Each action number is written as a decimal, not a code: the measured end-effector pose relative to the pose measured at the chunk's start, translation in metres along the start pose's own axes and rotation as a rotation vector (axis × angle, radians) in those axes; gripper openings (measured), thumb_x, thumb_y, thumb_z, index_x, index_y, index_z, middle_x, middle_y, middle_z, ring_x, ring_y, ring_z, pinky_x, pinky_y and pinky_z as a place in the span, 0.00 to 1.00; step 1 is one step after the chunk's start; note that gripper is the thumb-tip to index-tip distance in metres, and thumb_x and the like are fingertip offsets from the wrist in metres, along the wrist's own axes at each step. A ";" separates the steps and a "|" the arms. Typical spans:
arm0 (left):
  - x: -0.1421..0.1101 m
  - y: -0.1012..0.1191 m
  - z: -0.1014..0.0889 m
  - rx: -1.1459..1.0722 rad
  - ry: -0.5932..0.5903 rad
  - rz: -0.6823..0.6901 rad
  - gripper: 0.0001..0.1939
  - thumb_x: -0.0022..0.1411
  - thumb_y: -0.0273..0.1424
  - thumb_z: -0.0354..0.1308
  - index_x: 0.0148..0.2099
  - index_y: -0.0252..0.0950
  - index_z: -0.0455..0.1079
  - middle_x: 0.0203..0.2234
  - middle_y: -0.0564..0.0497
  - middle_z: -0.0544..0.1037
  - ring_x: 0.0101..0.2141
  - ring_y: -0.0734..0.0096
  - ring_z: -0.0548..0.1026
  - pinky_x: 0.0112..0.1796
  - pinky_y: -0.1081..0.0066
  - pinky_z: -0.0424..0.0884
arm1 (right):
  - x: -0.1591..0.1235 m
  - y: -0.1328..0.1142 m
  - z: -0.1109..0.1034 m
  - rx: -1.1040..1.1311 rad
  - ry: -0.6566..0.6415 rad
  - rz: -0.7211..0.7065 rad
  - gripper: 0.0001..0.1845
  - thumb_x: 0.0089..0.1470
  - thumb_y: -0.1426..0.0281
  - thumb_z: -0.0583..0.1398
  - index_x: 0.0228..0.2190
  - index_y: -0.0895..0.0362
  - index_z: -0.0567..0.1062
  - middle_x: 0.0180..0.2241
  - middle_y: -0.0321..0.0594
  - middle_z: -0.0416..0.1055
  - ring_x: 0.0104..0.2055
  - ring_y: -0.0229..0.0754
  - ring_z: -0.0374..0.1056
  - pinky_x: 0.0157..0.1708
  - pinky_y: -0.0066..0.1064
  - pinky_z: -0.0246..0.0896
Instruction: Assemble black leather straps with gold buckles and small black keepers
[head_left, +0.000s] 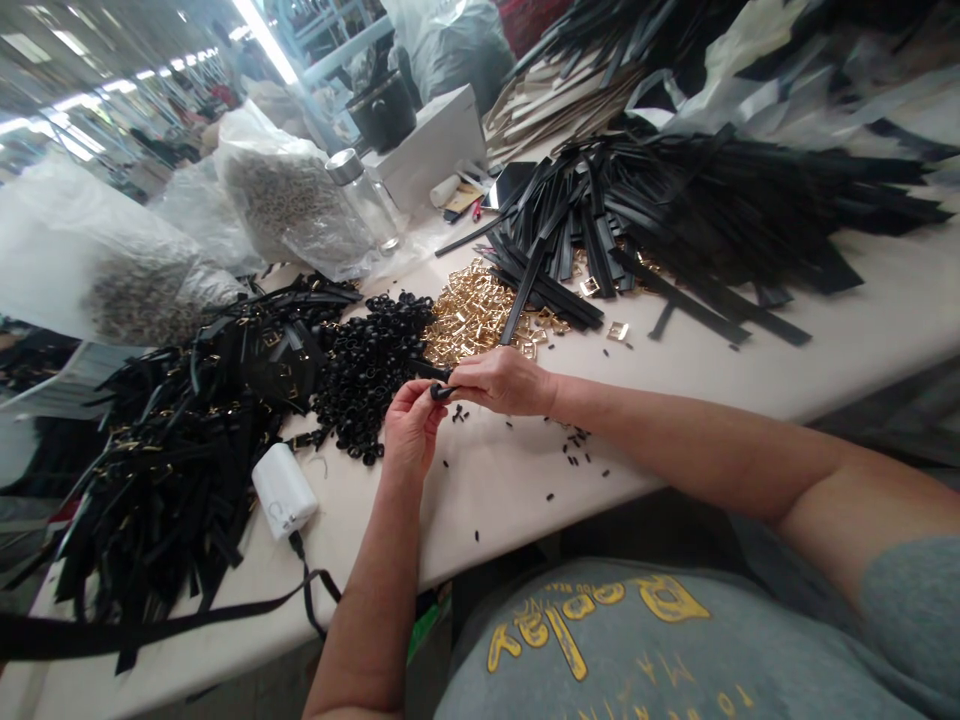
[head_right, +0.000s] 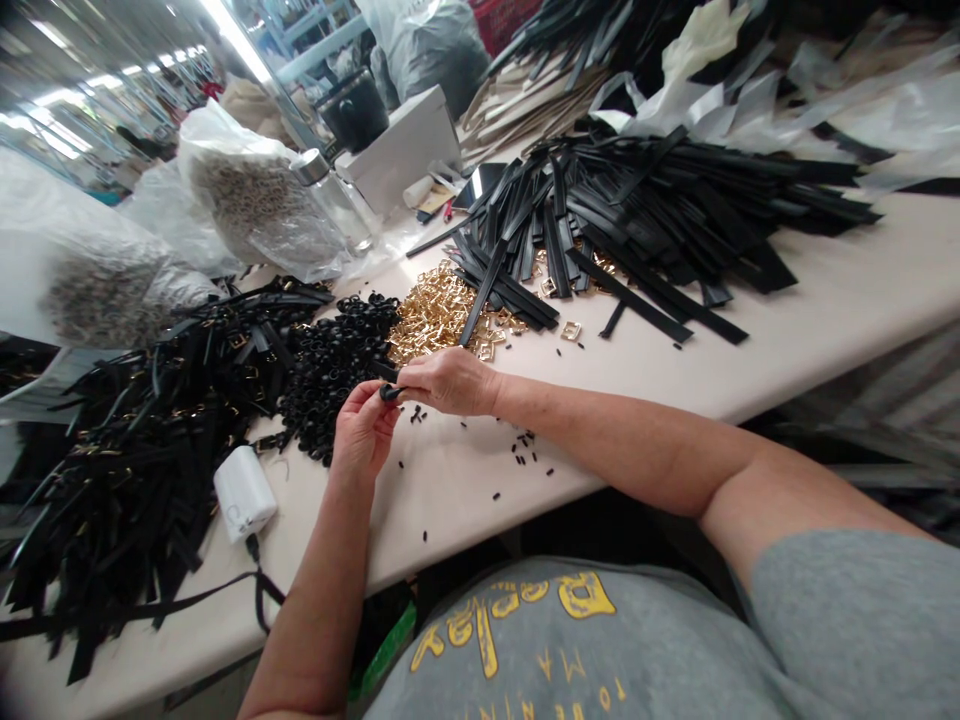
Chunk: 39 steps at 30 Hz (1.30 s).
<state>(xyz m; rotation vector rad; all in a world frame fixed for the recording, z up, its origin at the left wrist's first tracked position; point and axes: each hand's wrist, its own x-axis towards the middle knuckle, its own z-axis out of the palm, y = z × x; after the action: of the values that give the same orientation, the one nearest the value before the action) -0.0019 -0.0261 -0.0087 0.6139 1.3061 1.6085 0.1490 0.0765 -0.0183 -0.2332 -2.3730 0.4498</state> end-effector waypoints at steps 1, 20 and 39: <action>0.000 0.000 0.000 -0.001 -0.001 -0.005 0.19 0.39 0.34 0.74 0.31 0.33 0.71 0.23 0.54 0.77 0.23 0.79 0.75 0.23 0.84 0.69 | 0.000 0.001 0.000 0.001 0.000 -0.003 0.22 0.68 0.60 0.50 0.31 0.60 0.74 0.27 0.37 0.67 0.28 0.34 0.61 0.29 0.26 0.50; -0.002 -0.003 -0.001 0.055 0.021 0.100 0.19 0.44 0.39 0.72 0.36 0.34 0.75 0.28 0.50 0.79 0.25 0.77 0.76 0.28 0.79 0.73 | 0.001 0.000 -0.003 -0.064 -0.062 0.077 0.18 0.67 0.63 0.51 0.31 0.60 0.72 0.26 0.37 0.66 0.27 0.34 0.59 0.28 0.27 0.46; -0.003 -0.005 0.003 0.044 0.053 0.126 0.19 0.40 0.36 0.75 0.32 0.35 0.73 0.28 0.52 0.79 0.25 0.77 0.77 0.28 0.79 0.72 | 0.000 -0.001 0.000 -0.110 -0.033 0.099 0.16 0.67 0.64 0.52 0.32 0.61 0.73 0.28 0.37 0.67 0.28 0.34 0.60 0.27 0.28 0.45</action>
<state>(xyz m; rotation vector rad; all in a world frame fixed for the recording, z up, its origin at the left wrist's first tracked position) 0.0041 -0.0275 -0.0122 0.6971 1.3672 1.7124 0.1487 0.0757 -0.0180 -0.3976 -2.4294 0.3727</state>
